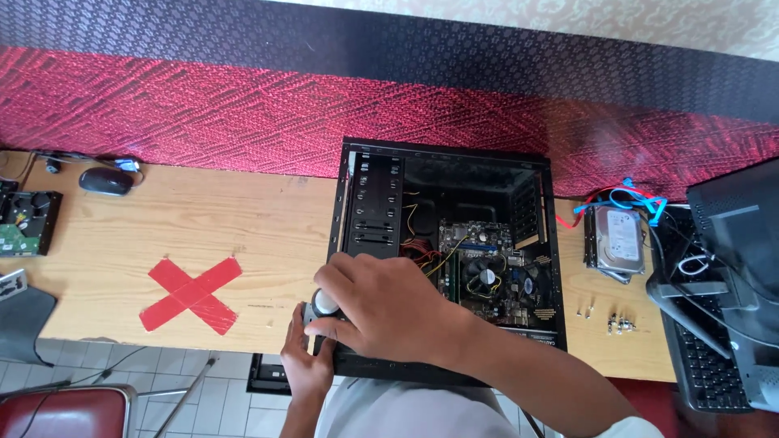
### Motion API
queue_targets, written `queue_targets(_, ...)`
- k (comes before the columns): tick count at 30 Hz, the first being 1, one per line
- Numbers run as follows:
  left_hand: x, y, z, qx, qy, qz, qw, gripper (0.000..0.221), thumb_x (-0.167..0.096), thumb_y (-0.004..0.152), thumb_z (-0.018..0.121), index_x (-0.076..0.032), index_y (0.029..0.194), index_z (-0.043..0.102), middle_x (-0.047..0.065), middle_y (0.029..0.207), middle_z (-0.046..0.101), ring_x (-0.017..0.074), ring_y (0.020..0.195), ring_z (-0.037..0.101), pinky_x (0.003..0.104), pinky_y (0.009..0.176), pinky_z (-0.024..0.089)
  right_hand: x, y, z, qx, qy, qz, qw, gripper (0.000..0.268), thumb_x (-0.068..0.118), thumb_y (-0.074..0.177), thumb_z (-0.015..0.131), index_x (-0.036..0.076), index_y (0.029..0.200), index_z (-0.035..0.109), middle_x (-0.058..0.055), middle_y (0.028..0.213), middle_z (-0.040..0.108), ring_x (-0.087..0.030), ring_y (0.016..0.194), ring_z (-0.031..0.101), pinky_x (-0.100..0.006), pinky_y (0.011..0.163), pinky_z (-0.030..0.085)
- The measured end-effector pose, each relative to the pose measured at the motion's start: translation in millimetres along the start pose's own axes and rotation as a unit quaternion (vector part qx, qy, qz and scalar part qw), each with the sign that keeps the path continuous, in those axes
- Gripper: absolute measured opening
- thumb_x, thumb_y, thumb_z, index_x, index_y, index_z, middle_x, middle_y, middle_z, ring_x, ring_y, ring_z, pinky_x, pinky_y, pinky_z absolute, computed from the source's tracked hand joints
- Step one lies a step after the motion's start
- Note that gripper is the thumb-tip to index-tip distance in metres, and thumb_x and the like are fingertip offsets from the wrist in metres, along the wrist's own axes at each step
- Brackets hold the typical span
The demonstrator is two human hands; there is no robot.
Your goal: The person is using a screwdriver to secure a hard drive and other components inside a desktop computer case.
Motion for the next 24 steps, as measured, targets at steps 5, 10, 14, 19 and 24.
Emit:
queue_targets(5,17,3,2,-0.009,-0.014,-0.003,1.000,0.083,-0.014,0.072,0.072,0.003,0.149,0.047,0.023,0.145,0.059,0.0335,0.137,0.056,0.040,0.112,0.047,12,-4,-18,0.030,0.111,-0.071,0.991,0.036,0.012,0.095,0.059,0.009,0.130,0.055,-0.013,0.124,0.063,-0.033,0.094,0.067,-0.046,0.067,0.052)
queue_targets(10,-13,3,2,-0.004,-0.026,0.023,0.999,0.079,-0.010,0.074,0.071,0.004,0.148,0.048,0.024,0.142,0.061,0.0367,0.135,0.058,0.042,0.112,0.049,7,-5,-19,0.064,0.078,-0.083,0.991,0.055,0.004,0.084,0.056,0.007,0.139,0.057,-0.011,0.136,0.064,-0.032,0.091,0.066,-0.046,0.068,0.052)
queue_targets(14,-4,1,1,0.002,-0.010,0.004,1.000,0.078,-0.015,0.076,0.071,0.003,0.148,0.048,0.023,0.142,0.061,0.0367,0.136,0.057,0.041,0.112,0.048,8,-5,-22,0.105,0.163,-0.088,0.977,0.051,0.000,0.090,0.057,0.001,0.141,0.052,-0.017,0.140,0.062,-0.036,0.107,0.067,-0.046,0.077,0.054)
queue_targets(19,-7,0,1,0.006,-0.004,0.011,1.000,0.078,-0.020,0.077,0.070,0.000,0.149,0.049,0.022,0.144,0.061,0.0350,0.135,0.058,0.041,0.108,0.050,14,-8,-14,0.090,0.143,-0.131,0.977,0.043,0.007,0.094,0.058,0.000,0.136,0.058,-0.016,0.136,0.065,-0.036,0.102,0.067,-0.046,0.082,0.052)
queue_targets(24,-30,0,-1,0.017,-0.005,0.035,0.999,0.073,-0.026,0.082,0.065,0.002,0.148,0.048,0.022,0.140,0.064,0.0378,0.134,0.060,0.044,0.107,0.053,15,-1,-18,-0.010,0.136,-0.126,0.982,0.038,0.008,0.090,0.069,0.010,0.128,0.066,-0.003,0.129,0.073,-0.024,0.081,0.071,-0.038,0.063,0.051)
Point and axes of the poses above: each hand's wrist, its own y-axis towards the middle knuckle, its own z-axis out of the palm, x = y × z, the point moved 9 cm from there along y, towards the middle knuckle
